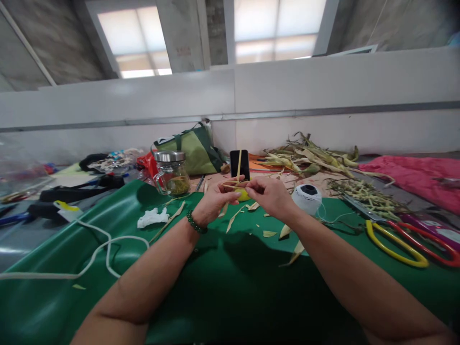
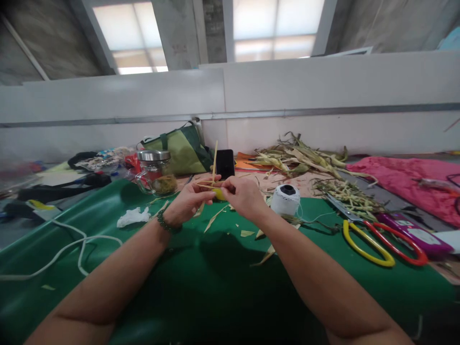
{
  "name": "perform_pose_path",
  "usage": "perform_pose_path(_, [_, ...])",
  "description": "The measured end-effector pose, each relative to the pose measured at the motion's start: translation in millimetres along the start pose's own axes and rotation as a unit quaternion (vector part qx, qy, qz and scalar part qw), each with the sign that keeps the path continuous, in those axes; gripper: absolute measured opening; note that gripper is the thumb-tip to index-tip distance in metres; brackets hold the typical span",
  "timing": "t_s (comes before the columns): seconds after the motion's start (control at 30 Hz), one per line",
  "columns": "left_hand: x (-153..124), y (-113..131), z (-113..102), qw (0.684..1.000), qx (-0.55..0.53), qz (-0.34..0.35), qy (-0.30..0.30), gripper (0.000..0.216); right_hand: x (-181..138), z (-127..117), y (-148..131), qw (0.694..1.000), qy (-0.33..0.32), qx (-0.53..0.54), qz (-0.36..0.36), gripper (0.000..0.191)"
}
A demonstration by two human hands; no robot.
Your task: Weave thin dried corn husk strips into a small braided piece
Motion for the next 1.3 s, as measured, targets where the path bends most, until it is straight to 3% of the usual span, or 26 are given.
perform_pose_path(0.2, [1.1,-5.6,-4.6,1.000,-0.021,-0.016,0.012,0.036,-2.8,-2.7,-4.8,0.998,0.007,-0.068,-0.019,0.013])
perform_pose_path(0.3, [4.3,-8.9,-10.2,0.999,-0.042,-0.012,0.029,0.031,-12.4,-4.6,-37.4,0.974,0.044,-0.169,-0.146,0.015])
perform_pose_path(0.43, [5.1,-18.2,-6.7,0.999,-0.028,-0.037,0.028,0.021,-37.3,24.6,-81.3,0.896,0.028,-0.262,-0.358,0.019])
perform_pose_path(0.5, [4.0,-22.3,-1.7,0.998,-0.013,-0.054,0.019,0.016,-42.1,36.4,-86.7,0.874,0.028,-0.288,-0.391,0.017])
perform_pose_path(0.6, [2.4,-22.5,5.3,0.998,-0.014,-0.059,-0.001,0.010,-42.1,39.9,-85.5,0.872,0.043,-0.281,-0.397,0.018])
perform_pose_path(0.67, [1.8,-20.7,7.8,0.998,-0.018,-0.055,-0.016,0.010,-39.2,32.9,-80.3,0.892,0.049,-0.230,-0.385,0.020])
perform_pose_path(0.73, [1.5,-20.5,7.2,0.998,-0.021,-0.059,-0.022,0.013,-29.4,19.1,-66.7,0.931,0.052,-0.147,-0.329,0.020])
perform_pose_path(0.8, [0.9,-22.0,6.4,0.997,-0.026,-0.072,-0.028,0.017,-14.7,4.9,-42.9,0.972,0.050,-0.053,-0.224,0.014])
perform_pose_path(0.87, [0.1,-20.9,8.5,0.996,-0.021,-0.073,-0.045,0.023,-2.8,-2.9,-17.2,0.993,0.035,0.025,-0.112,0.010])
perform_pose_path(0.93, [-1.0,-16.4,13.2,0.996,-0.004,-0.058,-0.070,0.029,3.6,-4.4,-1.3,0.996,0.010,0.082,-0.042,0.013])
perform_pose_path(1.07, [-3.8,-10.5,19.4,0.995,0.021,-0.044,-0.088,0.035,7.8,-1.7,6.9,0.990,-0.026,0.140,0.001,0.017])
perform_pose_path(1.23, [-3.6,-6.2,12.5,0.997,0.051,-0.025,-0.044,0.031,8.3,4.5,15.2,0.984,-0.037,0.168,0.047,0.019])
perform_pose_path(1.3, [-2.6,-6.1,4.0,0.999,0.037,-0.031,-0.010,0.028,8.0,6.8,25.0,0.968,-0.047,0.226,0.100,0.022])
Point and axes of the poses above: each hand's wrist, its own x-axis towards the middle knuckle, its own z-axis out of the palm, y = z × x, the point moved 10 cm from there along x, towards the middle knuckle, and after that the axes turned 1 degree about -x, right-handed, at the moved point
